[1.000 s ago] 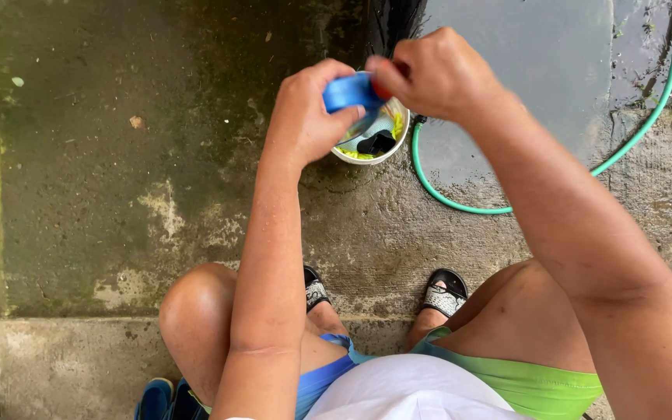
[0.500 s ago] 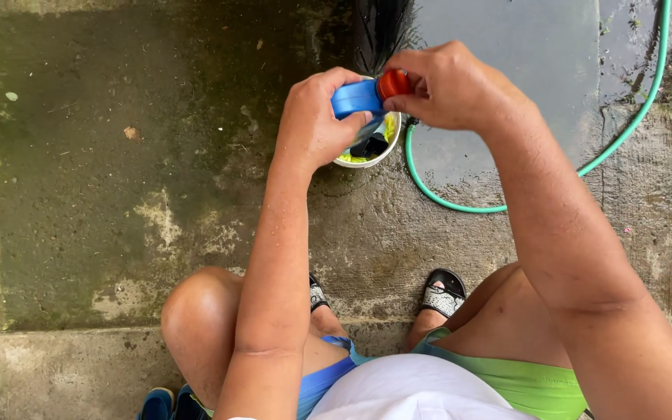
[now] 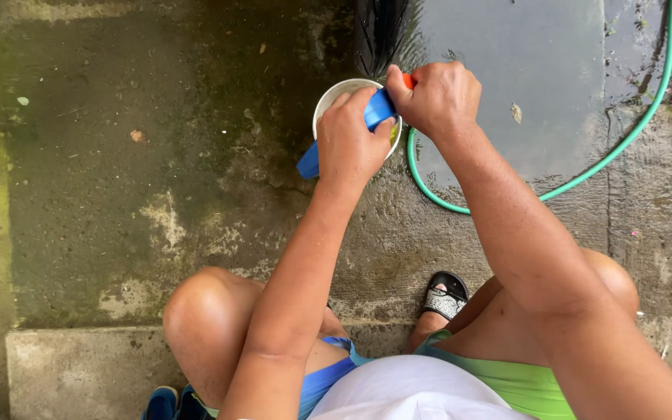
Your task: The recorder prepares soap in a bucket and washes a scooter wheel.
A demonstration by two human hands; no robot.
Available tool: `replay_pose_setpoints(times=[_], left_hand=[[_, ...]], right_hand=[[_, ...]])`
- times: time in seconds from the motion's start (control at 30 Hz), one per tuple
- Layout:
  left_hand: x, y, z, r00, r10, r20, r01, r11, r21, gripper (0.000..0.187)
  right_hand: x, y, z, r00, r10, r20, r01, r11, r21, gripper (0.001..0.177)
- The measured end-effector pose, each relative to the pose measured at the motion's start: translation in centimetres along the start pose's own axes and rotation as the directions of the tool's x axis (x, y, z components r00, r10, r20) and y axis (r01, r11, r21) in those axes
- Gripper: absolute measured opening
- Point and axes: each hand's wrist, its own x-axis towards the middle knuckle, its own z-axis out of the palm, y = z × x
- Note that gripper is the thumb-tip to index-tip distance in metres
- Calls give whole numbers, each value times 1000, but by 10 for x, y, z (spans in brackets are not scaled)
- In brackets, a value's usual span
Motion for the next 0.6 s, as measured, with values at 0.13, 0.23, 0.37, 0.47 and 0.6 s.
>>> replay_pose_setpoints(times=[0.13,0.23,0.37,0.47,0.6], left_hand=[[12,-5,-7,999,26,38,-26,1000,-10,40],[16,-5,-15,992,-59,109,69,993,-96,36],[17,3,-6,996,10,90,6,985,-172,41],[14,8,-1,995,42,92,-34,996,-86,44],[15,8,-15,971,65,229,-74,997,29,47]], right_hand=[[-1,12,-11,996,-85,-31,88,993,81,53],[-4,17,-30,919,-356,-170,390,889,242,43],[2,30,-26,852,-435,-291,509,817,271,29],[-1,25,-23,909,-327,-259,381,904,195,33],[-12,15,-23,965,-181,-191,197,978,64,40]])
